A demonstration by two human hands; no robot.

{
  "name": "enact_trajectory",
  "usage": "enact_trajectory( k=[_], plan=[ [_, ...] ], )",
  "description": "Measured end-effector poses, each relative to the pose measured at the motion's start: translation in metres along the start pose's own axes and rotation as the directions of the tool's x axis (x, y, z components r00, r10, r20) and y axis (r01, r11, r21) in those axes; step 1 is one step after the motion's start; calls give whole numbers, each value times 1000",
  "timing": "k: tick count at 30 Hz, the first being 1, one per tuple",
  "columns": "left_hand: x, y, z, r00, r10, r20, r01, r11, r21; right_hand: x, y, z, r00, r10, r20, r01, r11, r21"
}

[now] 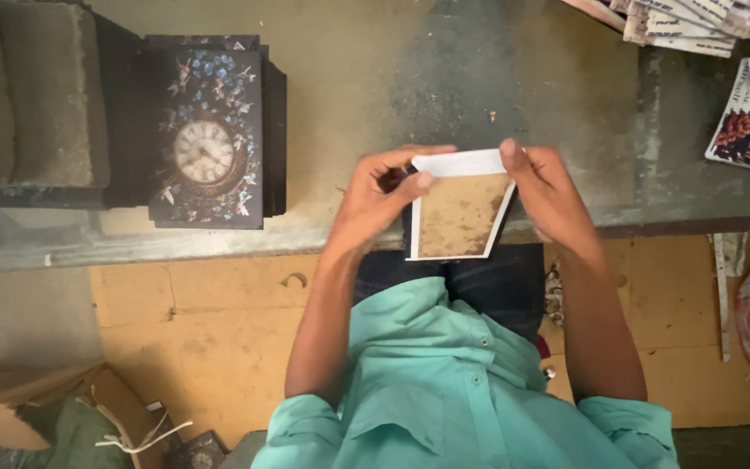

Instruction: The person assembles small books by placing a printed cover sheet over a beige inner page and pressing the edges to adhere them. They repeatedly pick up covers and inner pages, align them, and smooth the surfaces before stacking the finished units.

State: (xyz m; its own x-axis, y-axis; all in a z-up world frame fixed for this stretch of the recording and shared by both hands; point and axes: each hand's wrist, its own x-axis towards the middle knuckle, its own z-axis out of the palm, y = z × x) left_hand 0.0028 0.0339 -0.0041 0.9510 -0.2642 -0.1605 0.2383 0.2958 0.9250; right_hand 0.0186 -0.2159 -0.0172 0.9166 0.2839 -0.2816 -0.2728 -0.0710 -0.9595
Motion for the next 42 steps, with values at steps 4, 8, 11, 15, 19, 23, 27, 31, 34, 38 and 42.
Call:
enact_trajectory(
  k=[4,8,11,15,19,23,27,31,34,38,42],
  plan=[
    [5,-4,-21,998,-45,-35,49,990,133,8,-9,0,1000,18,4,-18,995,101],
    [16,-5,-32,996,-61,-68,74,976,203,16,-29,-8,989,-23,145,13,998,66],
    [24,6,-30,981,-81,-177,145,912,384,23,-31,1,989,-143,48,146,987,-70],
    [26,27,-31,927,316,203,-338,466,818,21,-14,16,870,-493,6,368,642,-672],
    [19,34,-32,908,202,367,-417,519,746,14,-3,19,884,-466,-18,325,643,-694],
    [17,24,-28,900,139,414,-422,520,743,16,-14,10,892,-448,65,377,655,-655],
    [11,14,-30,920,128,370,-385,474,792,19,-27,7,778,-452,436,628,550,-550],
    [1,-1,-31,919,156,362,-394,409,823,13,-22,11,817,-265,512,569,511,-645],
    [-5,-2,-25,935,146,324,-355,425,833,2,-22,15,846,-278,455,533,483,-695],
    [5,14,-20,941,167,295,-326,685,651,-12,-20,21,861,-311,401,507,490,-709],
    [48,27,-21,710,697,103,-560,471,682,-18,-11,21,869,-348,352,491,519,-700]
  ],
)
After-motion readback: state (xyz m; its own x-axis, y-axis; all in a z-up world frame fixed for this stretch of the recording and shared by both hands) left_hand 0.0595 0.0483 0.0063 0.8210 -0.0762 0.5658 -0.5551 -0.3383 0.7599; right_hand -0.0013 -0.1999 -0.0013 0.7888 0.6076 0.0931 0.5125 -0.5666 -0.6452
